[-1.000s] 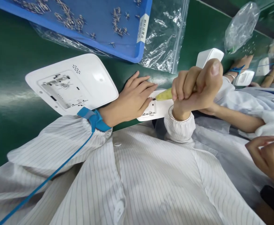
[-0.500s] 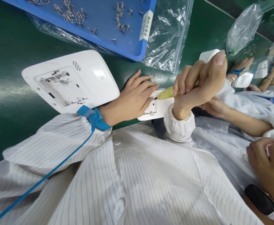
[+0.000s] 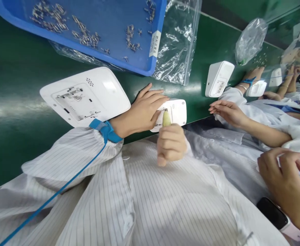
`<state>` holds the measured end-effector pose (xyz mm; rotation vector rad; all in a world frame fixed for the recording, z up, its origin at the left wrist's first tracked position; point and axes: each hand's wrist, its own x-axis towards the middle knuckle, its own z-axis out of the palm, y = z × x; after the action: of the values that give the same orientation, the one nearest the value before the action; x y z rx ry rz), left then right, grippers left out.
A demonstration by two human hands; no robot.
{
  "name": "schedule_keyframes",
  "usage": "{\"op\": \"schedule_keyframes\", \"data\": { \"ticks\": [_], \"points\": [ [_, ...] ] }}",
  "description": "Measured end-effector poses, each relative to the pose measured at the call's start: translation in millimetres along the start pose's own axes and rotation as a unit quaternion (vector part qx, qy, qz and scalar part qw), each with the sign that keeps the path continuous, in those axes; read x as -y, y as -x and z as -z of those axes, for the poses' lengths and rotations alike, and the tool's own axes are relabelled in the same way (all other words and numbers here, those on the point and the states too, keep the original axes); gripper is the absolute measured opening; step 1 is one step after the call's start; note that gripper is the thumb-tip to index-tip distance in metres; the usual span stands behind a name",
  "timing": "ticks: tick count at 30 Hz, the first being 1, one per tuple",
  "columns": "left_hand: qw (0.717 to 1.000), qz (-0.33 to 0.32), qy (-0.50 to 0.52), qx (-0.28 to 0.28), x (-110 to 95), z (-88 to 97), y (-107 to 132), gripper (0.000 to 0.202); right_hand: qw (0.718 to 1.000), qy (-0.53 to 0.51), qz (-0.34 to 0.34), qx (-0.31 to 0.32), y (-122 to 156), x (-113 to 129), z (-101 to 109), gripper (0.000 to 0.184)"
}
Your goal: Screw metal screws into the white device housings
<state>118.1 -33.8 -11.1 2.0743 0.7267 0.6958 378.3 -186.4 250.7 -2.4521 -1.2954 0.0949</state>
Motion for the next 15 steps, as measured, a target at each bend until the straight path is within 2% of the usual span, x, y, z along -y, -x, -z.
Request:
{"op": "schedule_keyframes", "data": {
  "ticks": [3,5,7,11,13,15],
  "points": [
    [1.000,0.002,-0.004,-0.002,-0.3,0.4,-0.6,0.048,0.987,0.020,-0.135,0.087,4.0,-26.7,7.9,0.039],
    [1.000,0.001,-0.011,-0.003,-0.7,0.9,-0.4,0.048,0.982,0.048,-0.152,0.104,4.2,-35.5,6.6,0.045],
    [1.000,0.001,-0.020,-0.006,-0.5,1.1,0.0,0.049,0.985,0.077,-0.133,0.082,4.2,-34.4,3.6,0.043],
    [0.999,0.001,-0.043,0.003,1.2,-0.2,-0.8,0.051,0.991,0.118,-0.033,-0.056,6.2,-15.9,-0.1,0.017],
    [0.999,0.002,-0.038,-0.002,0.3,0.0,-0.8,0.055,0.994,0.103,0.014,-0.045,6.8,-8.3,-0.9,0.016],
    [0.999,0.007,-0.015,-0.028,-4.3,2.9,2.6,0.055,0.995,0.076,0.048,0.038,6.4,-5.5,-1.5,0.028]
  ]
}}
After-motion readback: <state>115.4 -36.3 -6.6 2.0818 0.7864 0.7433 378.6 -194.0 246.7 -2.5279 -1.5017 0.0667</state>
